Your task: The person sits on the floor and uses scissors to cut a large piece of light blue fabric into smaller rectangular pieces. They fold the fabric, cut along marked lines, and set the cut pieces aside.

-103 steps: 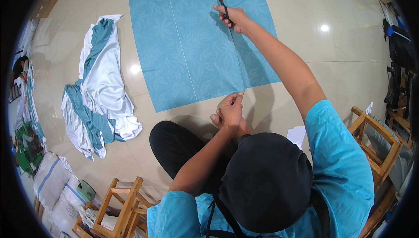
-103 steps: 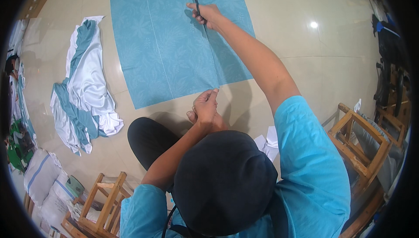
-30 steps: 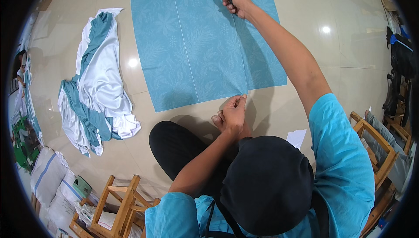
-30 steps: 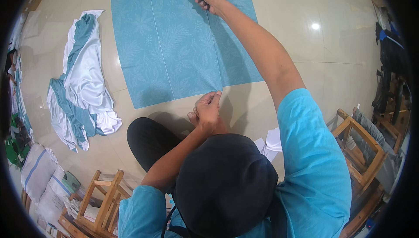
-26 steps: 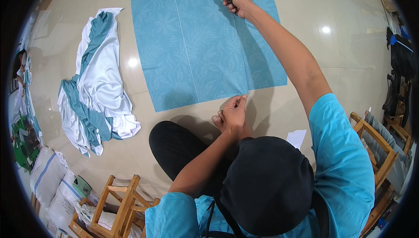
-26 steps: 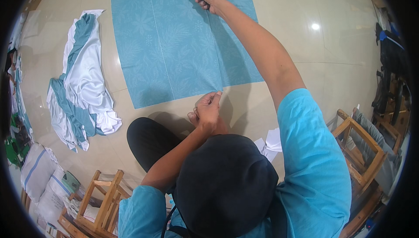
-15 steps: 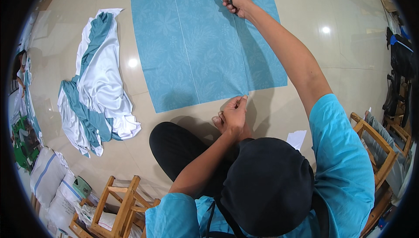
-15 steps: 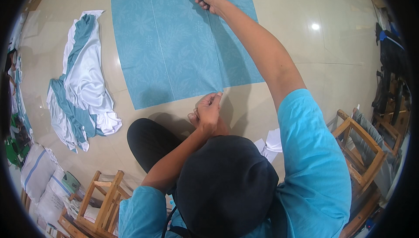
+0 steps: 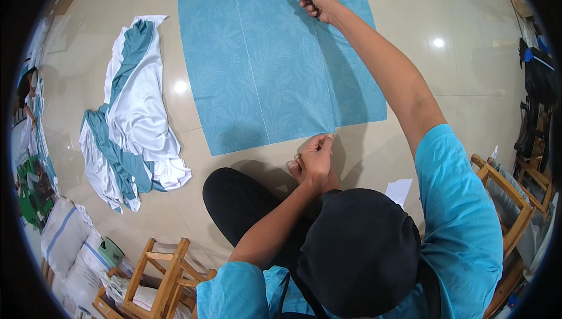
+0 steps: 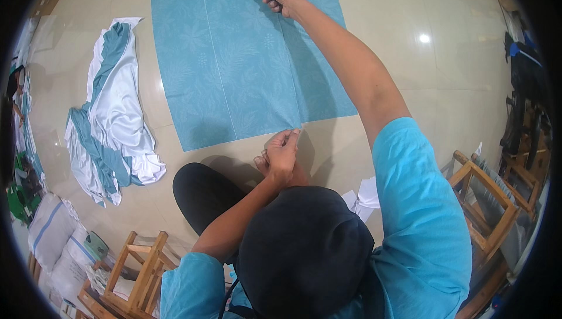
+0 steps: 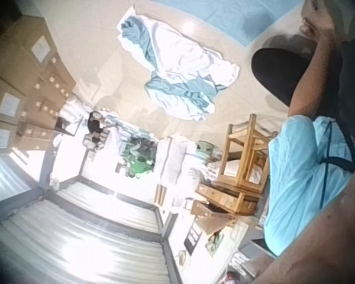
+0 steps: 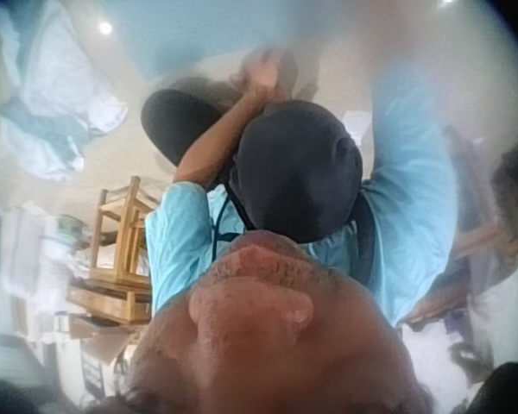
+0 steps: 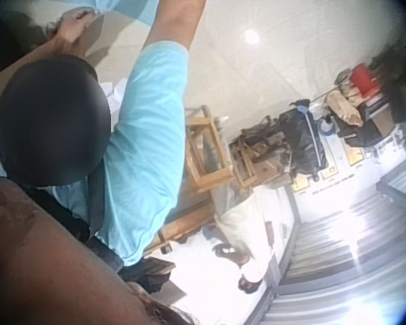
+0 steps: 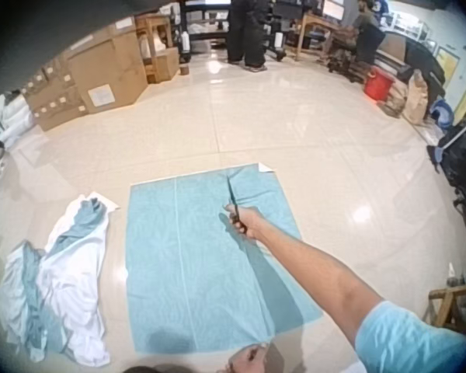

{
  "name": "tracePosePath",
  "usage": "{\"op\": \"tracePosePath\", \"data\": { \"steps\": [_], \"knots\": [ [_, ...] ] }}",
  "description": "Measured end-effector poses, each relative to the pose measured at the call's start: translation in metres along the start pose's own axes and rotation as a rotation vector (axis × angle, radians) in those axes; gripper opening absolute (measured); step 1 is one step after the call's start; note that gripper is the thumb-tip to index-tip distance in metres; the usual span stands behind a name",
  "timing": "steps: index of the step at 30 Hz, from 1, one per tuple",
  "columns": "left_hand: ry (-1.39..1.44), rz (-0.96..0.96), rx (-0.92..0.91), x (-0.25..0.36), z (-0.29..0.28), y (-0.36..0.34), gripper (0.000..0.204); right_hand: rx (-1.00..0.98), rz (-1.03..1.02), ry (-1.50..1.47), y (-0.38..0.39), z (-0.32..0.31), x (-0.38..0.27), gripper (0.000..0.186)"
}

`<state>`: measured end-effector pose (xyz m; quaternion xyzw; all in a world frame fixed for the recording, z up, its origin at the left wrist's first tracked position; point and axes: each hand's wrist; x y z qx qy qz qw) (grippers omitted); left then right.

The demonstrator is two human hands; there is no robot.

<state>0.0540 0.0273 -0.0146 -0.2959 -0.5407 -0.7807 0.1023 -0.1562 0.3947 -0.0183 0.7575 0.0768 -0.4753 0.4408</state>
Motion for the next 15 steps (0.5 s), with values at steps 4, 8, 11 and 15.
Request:
{"op": "tracePosePath", "data": {
  "steps": [4, 8, 11, 15],
  "knots": [
    [-0.002, 0.003, 0.003, -0.002, -0.001, 0.0, 0.025, -0.002, -0.012, 0.008, -0.003, -0.001, 0.001, 0.04],
    [0.002, -0.03, -0.02, -0.001, -0.002, -0.001, 0.025, -0.011, -0.021, -0.004, -0.009, 0.0, 0.001, 0.037],
    [0.015, -0.035, -0.015, -0.002, -0.002, -0.001, 0.025, -0.039, -0.008, 0.001, -0.013, 0.0, 0.003, 0.038],
    [-0.013, -0.019, -0.001, -0.002, -0.002, -0.001, 0.026, -0.031, -0.003, 0.02, -0.014, 0.0, 0.004, 0.037]
  ]
}}
Point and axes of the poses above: each hand's wrist, its own y-axis away from the middle knuckle, its own z-axis out of the palm, x = y × z, and after that the axes turned 14 degrees about y, right-handed
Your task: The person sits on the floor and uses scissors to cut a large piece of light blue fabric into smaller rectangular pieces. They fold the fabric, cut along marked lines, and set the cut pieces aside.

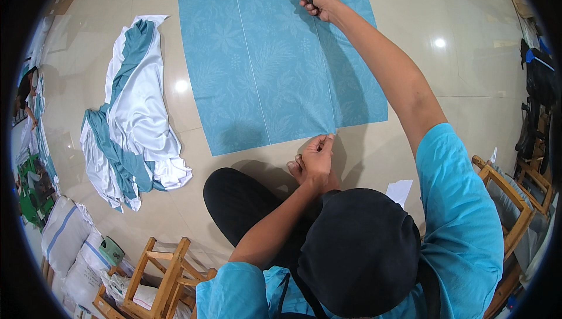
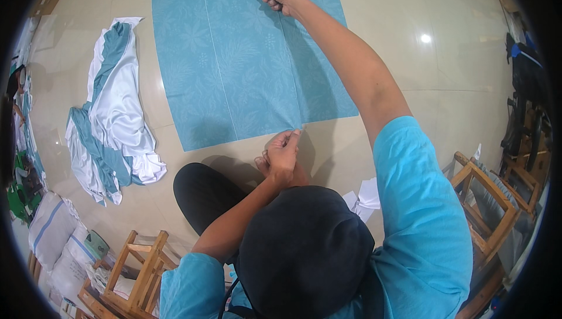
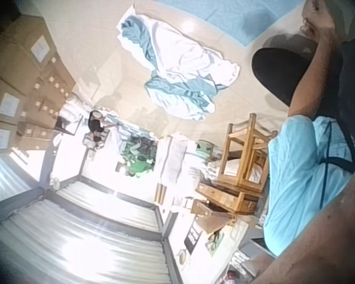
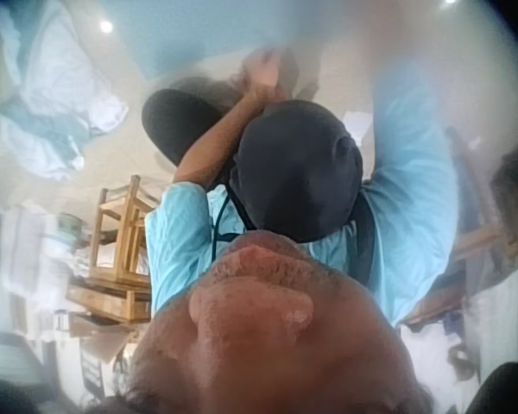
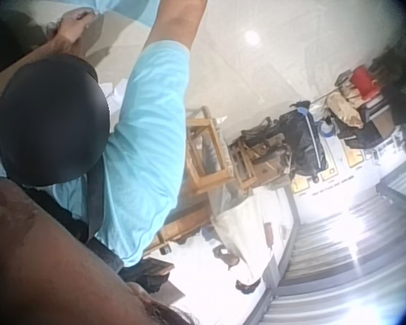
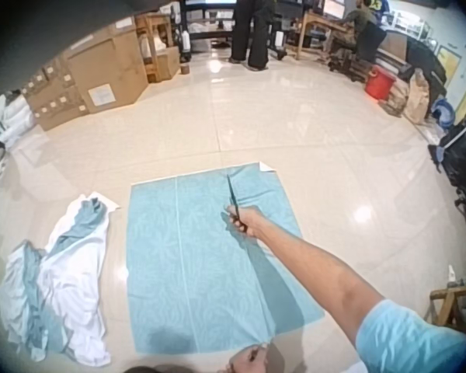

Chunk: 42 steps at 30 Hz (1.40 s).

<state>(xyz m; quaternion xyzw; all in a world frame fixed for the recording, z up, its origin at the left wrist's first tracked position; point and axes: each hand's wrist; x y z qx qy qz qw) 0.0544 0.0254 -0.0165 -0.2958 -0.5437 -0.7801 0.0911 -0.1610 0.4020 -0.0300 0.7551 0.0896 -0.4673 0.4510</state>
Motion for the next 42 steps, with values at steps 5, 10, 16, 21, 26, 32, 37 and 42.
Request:
{"op": "tracePosePath", "data": {
  "steps": [5, 10, 16, 21, 26, 32, 37, 42],
  "knots": [
    [-0.007, -0.029, 0.026, 0.003, 0.002, 0.001, 0.028, 0.019, -0.014, 0.004, 0.001, 0.0, -0.005, 0.038],
    [-0.051, -0.004, 0.009, 0.01, 0.004, 0.005, 0.029, 0.038, -0.02, -0.029, -0.006, -0.001, -0.013, 0.038],
    [-0.034, 0.006, 0.03, 0.014, 0.007, 0.007, 0.023, 0.04, -0.018, -0.029, -0.013, 0.0, -0.015, 0.037],
    [-0.021, 0.025, 0.037, 0.009, 0.008, 0.006, 0.023, 0.015, -0.039, -0.026, -0.016, -0.001, -0.014, 0.036],
    [-0.033, -0.036, 0.02, 0.007, 0.004, 0.003, 0.028, 0.011, -0.031, -0.013, -0.019, -0.001, -0.014, 0.035],
    [0.024, 0.012, 0.032, 0.005, 0.007, 0.004, 0.022, 0.014, -0.041, -0.015, -0.02, -0.003, -0.019, 0.034],
    [0.002, 0.012, 0.037, 0.006, 0.007, 0.004, 0.021, 0.026, -0.046, -0.038, -0.025, -0.001, -0.025, 0.034],
    [-0.019, 0.011, 0.032, 0.003, 0.004, 0.002, 0.021, 0.005, -0.045, -0.048, -0.03, 0.001, -0.027, 0.037]
  ]
}}
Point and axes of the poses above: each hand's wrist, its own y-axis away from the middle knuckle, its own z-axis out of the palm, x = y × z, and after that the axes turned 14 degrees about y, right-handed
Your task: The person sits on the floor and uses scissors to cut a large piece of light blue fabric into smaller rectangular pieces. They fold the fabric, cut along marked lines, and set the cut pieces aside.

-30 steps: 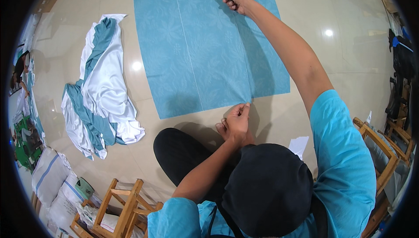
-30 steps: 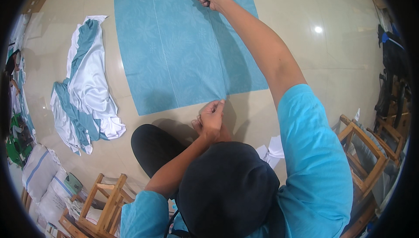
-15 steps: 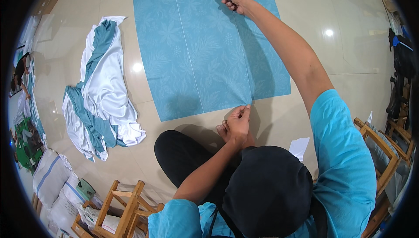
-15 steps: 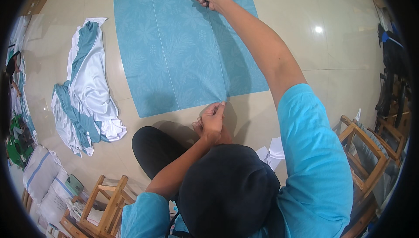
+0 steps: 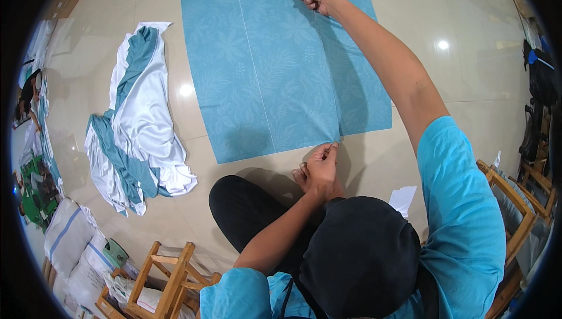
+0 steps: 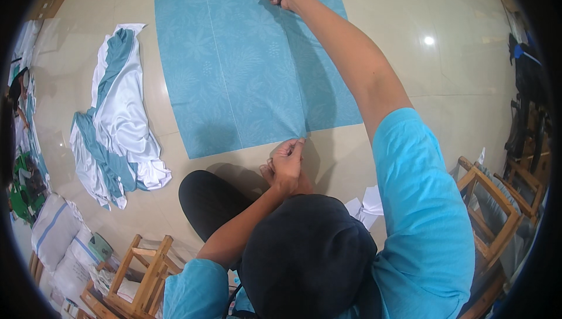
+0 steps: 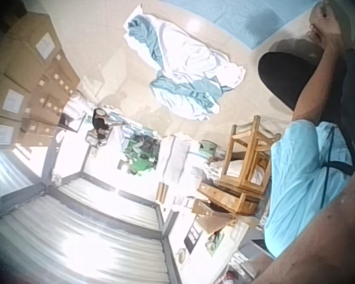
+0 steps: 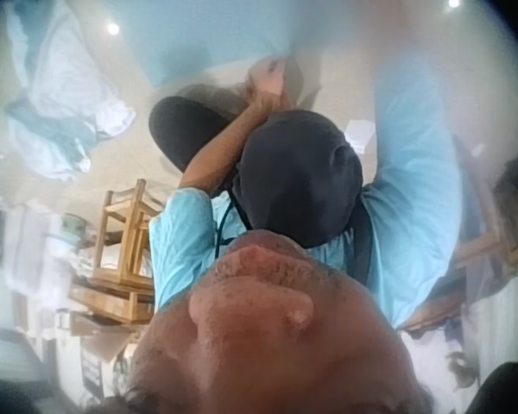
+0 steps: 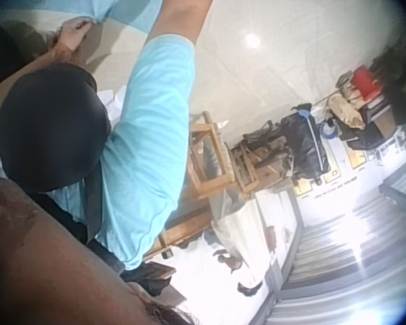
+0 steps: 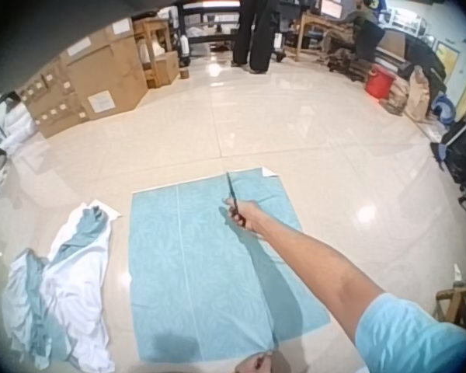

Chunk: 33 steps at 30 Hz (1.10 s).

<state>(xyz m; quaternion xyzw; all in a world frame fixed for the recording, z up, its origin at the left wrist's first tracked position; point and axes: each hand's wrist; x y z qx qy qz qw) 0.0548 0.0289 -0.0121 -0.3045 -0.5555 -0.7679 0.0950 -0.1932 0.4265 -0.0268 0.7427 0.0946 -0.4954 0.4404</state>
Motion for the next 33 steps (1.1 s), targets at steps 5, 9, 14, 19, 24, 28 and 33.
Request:
{"op": "tracePosePath", "data": {
  "steps": [5, 9, 14, 19, 24, 28, 33],
  "knots": [
    [-0.007, -0.043, -0.027, -0.002, -0.003, -0.002, 0.022, -0.002, -0.007, 0.001, -0.005, 0.0, 0.0, 0.037],
    [0.005, -0.024, -0.017, -0.001, -0.001, -0.002, 0.021, -0.007, -0.011, 0.003, -0.01, -0.002, 0.0, 0.036],
    [0.001, -0.047, -0.022, 0.001, -0.001, 0.0, 0.023, -0.018, -0.017, 0.019, -0.017, -0.005, 0.003, 0.031],
    [-0.025, -0.023, -0.007, 0.003, 0.0, 0.001, 0.025, 0.008, -0.001, 0.061, -0.009, -0.01, -0.002, 0.037],
    [-0.052, -0.02, -0.015, 0.0, -0.001, -0.002, 0.024, 0.312, -0.196, 0.545, 0.044, -0.039, 0.013, 0.049],
    [-0.157, 0.125, -0.105, -0.004, -0.004, -0.003, 0.023, 0.698, -0.353, 0.972, 0.094, -0.076, 0.055, 0.039],
    [-0.241, 0.283, -0.232, 0.016, -0.007, -0.016, 0.027, 0.748, -0.501, 1.027, 0.134, -0.108, 0.108, 0.029]
  ]
}}
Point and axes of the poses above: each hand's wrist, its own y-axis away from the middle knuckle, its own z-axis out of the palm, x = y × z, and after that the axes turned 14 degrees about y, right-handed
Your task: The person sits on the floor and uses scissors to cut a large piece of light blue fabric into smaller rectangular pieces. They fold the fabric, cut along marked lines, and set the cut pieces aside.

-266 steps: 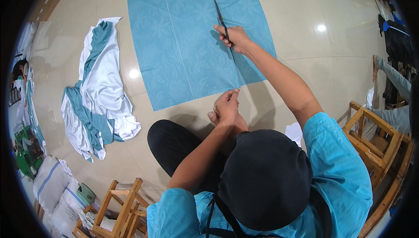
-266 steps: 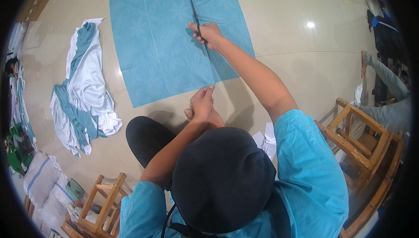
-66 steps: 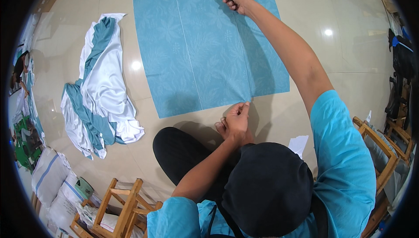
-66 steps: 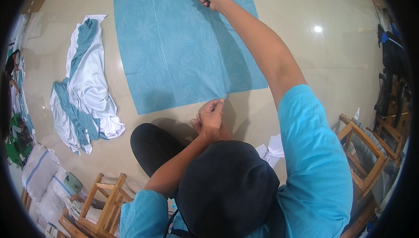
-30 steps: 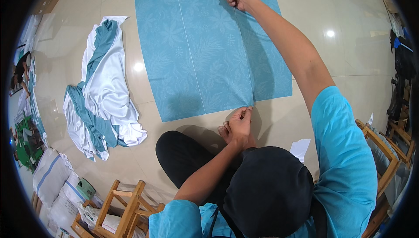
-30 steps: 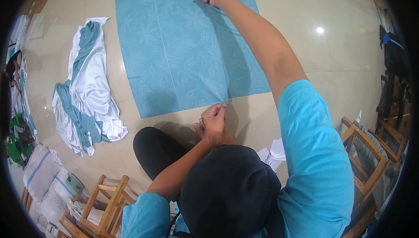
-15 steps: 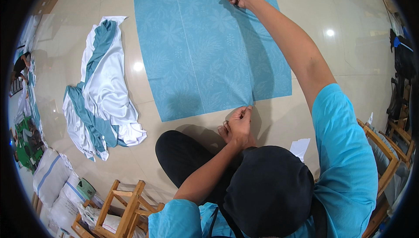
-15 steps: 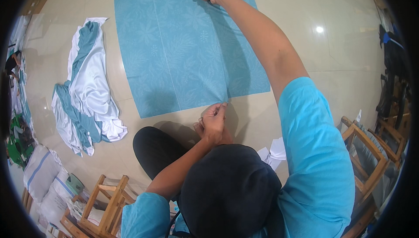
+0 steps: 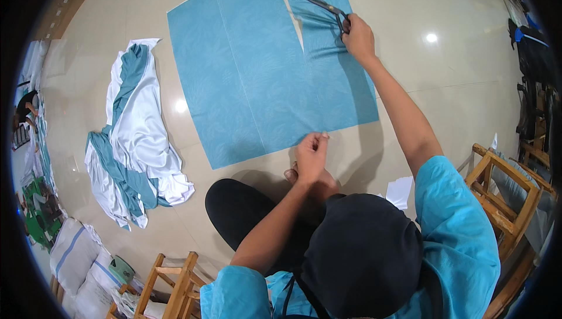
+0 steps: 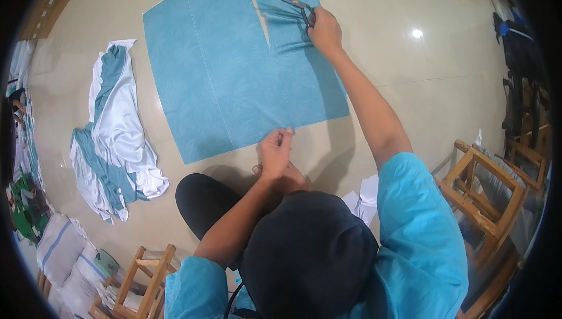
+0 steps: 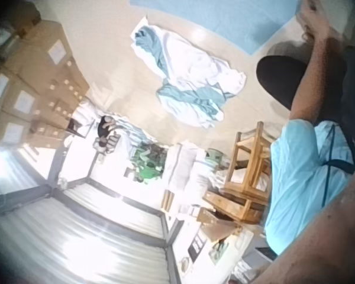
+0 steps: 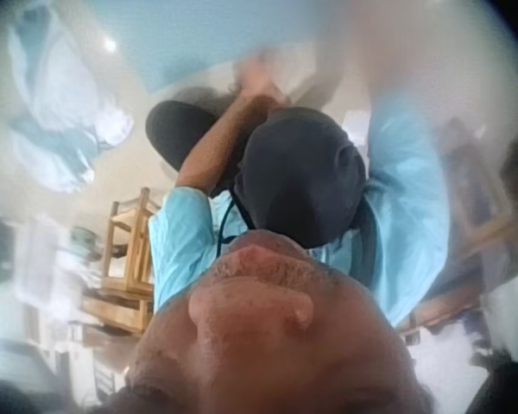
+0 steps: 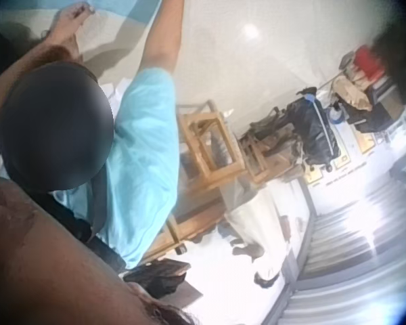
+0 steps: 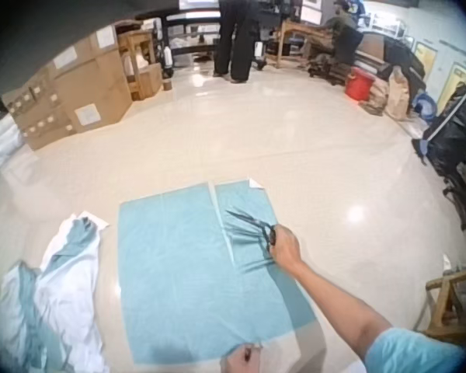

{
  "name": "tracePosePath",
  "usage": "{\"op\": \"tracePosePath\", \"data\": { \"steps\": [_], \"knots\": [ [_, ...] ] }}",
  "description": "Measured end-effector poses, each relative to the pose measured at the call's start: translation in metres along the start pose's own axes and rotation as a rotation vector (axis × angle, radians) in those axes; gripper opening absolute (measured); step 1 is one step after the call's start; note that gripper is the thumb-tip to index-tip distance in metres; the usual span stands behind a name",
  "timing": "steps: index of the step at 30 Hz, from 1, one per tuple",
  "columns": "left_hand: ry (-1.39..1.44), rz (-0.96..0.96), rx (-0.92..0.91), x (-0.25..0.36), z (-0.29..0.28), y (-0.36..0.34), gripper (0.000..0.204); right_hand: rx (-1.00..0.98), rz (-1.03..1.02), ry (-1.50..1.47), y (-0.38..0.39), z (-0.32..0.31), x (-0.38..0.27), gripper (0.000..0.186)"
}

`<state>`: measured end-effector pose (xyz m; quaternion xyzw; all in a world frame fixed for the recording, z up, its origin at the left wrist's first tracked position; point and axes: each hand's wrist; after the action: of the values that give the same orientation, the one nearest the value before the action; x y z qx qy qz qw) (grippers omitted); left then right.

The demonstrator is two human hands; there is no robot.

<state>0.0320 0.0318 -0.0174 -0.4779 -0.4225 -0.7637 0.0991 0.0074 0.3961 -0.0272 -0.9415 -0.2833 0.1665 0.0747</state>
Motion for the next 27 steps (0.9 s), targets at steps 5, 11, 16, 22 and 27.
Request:
{"op": "tracePosePath", "data": {
  "steps": [5, 11, 16, 22, 27],
  "knots": [
    [-0.128, 0.168, 0.093, 0.047, -0.049, -0.044, 0.027, -0.034, 0.184, -0.067, 0.046, -0.02, 0.07, 0.024],
    [-0.287, 0.281, 0.349, 0.107, -0.178, -0.06, 0.042, 0.19, 0.421, 0.191, 0.052, -0.109, 0.215, 0.021],
    [-0.68, 0.23, 0.579, 0.109, -0.246, -0.059, 0.062, 0.228, 0.481, 0.178, 0.058, -0.158, 0.229, 0.021],
    [-0.899, 0.104, 0.664, 0.096, -0.248, -0.072, 0.083, -0.031, 0.184, -0.279, 0.125, -0.077, 0.062, 0.034],
    [-0.902, 0.026, 0.664, 0.089, -0.268, -0.065, 0.082, -0.081, -0.024, -0.312, 0.127, -0.016, -0.088, 0.039]
  ]
}}
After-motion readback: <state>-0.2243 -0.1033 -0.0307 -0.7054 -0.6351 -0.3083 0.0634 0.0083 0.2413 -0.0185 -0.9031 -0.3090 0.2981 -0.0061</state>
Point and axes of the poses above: each hand's wrist, its own y-axis away from the middle knuckle, its own z-axis out of the palm, x = y × z, and after that the axes turned 14 degrees about y, right-handed
